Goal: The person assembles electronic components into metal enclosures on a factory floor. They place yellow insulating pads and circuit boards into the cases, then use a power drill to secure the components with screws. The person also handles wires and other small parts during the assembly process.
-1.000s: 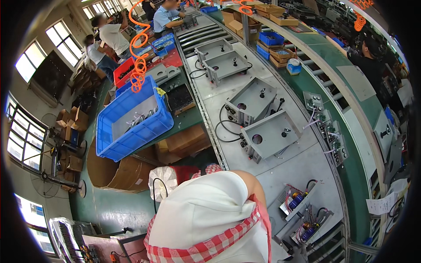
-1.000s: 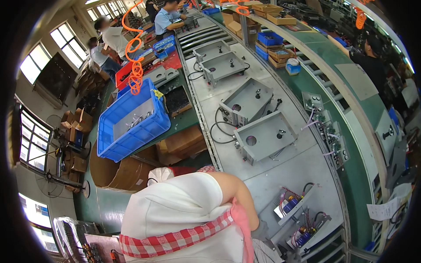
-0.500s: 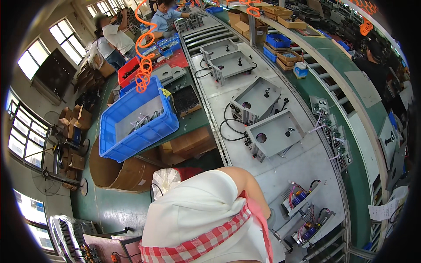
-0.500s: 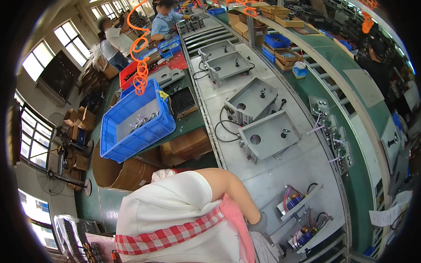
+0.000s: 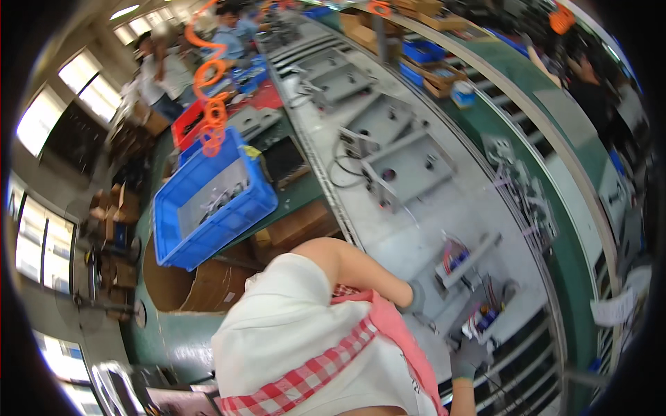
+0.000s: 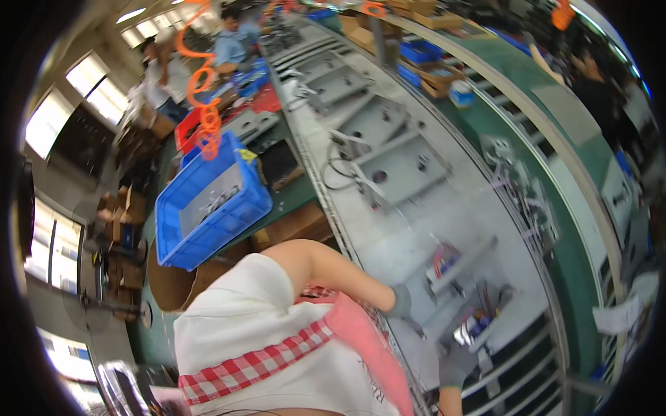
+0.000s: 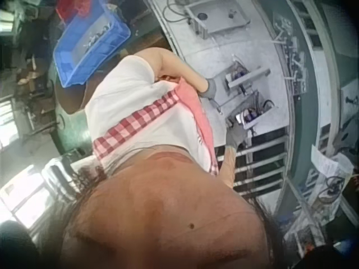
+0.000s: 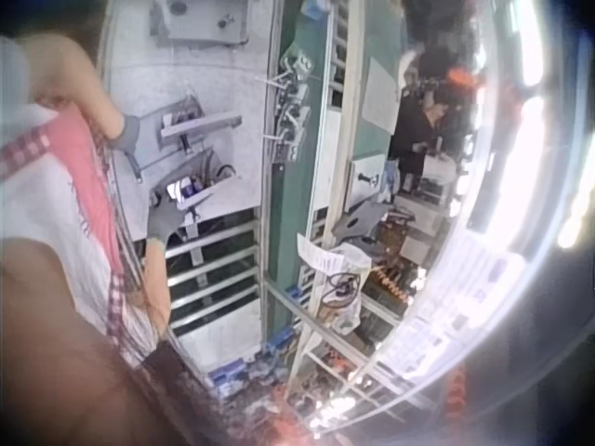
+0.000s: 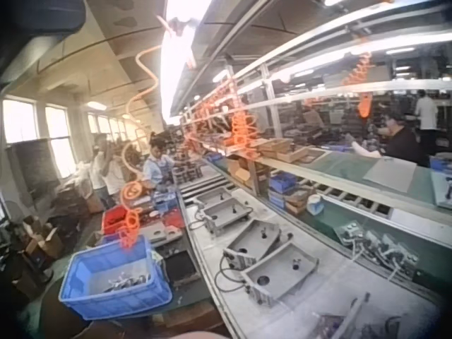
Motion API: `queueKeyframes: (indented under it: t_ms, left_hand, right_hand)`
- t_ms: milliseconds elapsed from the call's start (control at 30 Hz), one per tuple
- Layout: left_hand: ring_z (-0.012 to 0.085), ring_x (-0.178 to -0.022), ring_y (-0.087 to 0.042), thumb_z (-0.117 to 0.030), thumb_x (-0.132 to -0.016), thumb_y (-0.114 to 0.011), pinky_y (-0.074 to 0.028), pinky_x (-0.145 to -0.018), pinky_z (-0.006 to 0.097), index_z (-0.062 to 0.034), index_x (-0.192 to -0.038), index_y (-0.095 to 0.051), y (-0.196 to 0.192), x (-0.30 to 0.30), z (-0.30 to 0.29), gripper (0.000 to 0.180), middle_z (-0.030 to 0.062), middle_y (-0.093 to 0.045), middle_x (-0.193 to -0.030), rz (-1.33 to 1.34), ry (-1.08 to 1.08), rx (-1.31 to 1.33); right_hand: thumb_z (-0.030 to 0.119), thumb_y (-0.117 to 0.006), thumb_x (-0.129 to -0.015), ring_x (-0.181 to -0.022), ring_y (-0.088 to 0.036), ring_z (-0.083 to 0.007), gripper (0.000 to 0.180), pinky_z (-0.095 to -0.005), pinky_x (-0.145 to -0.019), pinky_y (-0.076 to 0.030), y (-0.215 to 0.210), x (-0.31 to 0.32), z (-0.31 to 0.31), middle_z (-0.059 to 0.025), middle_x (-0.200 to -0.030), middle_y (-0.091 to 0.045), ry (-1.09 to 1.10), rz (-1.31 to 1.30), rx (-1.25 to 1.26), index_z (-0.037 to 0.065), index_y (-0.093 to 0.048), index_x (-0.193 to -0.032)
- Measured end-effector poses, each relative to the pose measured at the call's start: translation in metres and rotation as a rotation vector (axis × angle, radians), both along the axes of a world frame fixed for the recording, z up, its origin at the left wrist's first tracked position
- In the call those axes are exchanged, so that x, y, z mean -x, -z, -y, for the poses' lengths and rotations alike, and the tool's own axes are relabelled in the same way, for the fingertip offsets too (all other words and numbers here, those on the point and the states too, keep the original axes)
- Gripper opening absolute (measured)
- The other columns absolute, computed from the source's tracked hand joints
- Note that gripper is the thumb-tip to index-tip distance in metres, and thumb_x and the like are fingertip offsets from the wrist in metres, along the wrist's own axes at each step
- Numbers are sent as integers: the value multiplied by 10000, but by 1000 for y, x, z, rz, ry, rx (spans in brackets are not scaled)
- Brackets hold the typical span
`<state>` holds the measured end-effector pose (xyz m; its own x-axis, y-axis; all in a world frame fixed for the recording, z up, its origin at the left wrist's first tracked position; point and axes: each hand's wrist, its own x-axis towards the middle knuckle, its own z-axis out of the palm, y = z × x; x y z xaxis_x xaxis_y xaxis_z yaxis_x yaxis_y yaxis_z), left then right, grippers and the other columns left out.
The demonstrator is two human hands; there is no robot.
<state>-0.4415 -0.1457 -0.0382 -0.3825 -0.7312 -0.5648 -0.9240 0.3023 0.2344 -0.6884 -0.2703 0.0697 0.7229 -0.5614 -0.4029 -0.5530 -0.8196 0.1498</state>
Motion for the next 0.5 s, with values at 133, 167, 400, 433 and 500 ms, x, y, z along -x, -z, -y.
queueKeyframes:
  t_ms: [133,167,400,433,500]
  left_hand:
    - [279,-721,-649,-304,-867,-514,-497,-637,413,-303,-1039,-612,-77,-43,-23,197,81,-665,-823,41,-176,301]
    - [269,-764,-641,-259,-915,-458,-512,-662,391,-457,-1260,-496,-93,-52,-28,399,91,-638,-885,59,-181,325]
    - [261,-868,-604,-164,-827,-554,-510,-732,395,-343,-1275,-510,-96,-151,-40,484,61,-597,-955,-97,-38,195]
    - [264,-876,-602,-174,-832,-557,-509,-734,395,-310,-1259,-523,-97,-163,-37,450,64,-597,-963,-98,-26,174]
    - [269,-892,-600,-193,-841,-563,-507,-738,397,-244,-1229,-548,-102,-183,-44,392,69,-595,-979,-81,-13,126]
  right_hand:
    - [326,-688,-726,-849,-594,-234,215,-405,-730,-402,12,-44,-10,-38,-857,-638,-36,370,-23,256,-694,-929]
    - [288,-678,-729,-846,-603,-231,199,-400,-719,-404,-6,-65,-13,-32,-886,-648,-28,318,-70,278,-692,-927]
    - [330,-678,-754,-836,-643,-269,252,-427,-676,-501,-16,-151,-29,-73,-882,-660,4,247,-130,168,-663,-946]
    - [327,-683,-747,-849,-640,-269,259,-418,-675,-506,-23,-162,-33,-79,-900,-660,41,232,-135,165,-664,-948]
    - [331,-692,-743,-837,-647,-271,282,-410,-661,-513,-30,-180,-40,-90,-898,-662,87,247,-162,142,-658,-950]
